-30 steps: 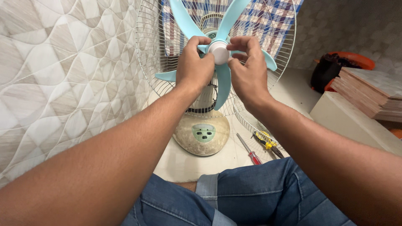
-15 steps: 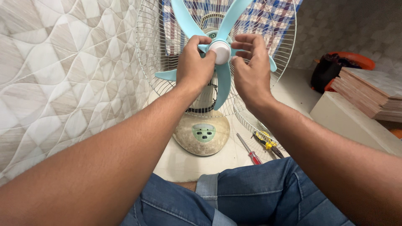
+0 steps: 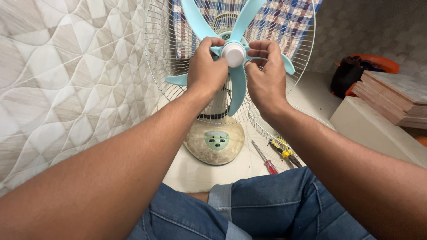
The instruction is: The person reassembles an electric fan by attaching the fan blades to the motor hub, securing them with a nut, and then fitting the front protective cage. The person handles the fan blades, a nut, and the front cage.
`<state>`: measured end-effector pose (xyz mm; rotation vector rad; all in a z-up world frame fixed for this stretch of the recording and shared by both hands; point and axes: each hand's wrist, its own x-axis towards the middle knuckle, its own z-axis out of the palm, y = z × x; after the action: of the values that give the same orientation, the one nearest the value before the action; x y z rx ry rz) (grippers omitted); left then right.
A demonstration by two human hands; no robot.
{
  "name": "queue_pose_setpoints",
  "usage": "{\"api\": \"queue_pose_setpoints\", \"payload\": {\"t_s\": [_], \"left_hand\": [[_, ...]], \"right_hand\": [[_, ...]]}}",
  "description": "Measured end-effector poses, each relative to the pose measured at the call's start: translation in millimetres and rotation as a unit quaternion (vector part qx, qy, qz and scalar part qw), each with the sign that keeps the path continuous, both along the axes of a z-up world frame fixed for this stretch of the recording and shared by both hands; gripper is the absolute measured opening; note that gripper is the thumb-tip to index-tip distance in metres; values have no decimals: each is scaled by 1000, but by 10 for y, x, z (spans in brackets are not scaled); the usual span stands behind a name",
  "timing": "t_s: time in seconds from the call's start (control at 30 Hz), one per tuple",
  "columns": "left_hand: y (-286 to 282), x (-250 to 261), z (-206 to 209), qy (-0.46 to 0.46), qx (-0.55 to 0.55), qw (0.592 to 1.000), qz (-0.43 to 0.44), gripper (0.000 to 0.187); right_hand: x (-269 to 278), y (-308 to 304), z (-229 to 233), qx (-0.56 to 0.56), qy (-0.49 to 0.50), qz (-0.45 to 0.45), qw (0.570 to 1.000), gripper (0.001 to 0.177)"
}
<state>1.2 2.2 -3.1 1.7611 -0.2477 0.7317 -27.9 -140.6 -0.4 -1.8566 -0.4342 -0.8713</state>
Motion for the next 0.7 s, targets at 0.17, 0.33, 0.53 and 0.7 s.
{"api": "queue_pose_setpoints", "payload": {"t_s": [0.17, 0.33, 0.53, 0.7], "left_hand": [[-8, 32, -20, -16, 7, 1000, 3, 34], [8, 10, -24, -44, 15, 999, -1, 42], [-19, -13, 8, 37, -2, 999, -2, 31], [14, 8, -42, -27, 40, 999, -6, 50]], "right_hand": [[-1, -7, -15, 13, 9, 12, 1000, 37], [-4, -13, -23, 12, 12, 17, 1000, 37], [-4, -9, -22, 14, 15, 18, 1000, 38], [-17, -15, -25, 18, 19, 14, 1000, 37]]}}
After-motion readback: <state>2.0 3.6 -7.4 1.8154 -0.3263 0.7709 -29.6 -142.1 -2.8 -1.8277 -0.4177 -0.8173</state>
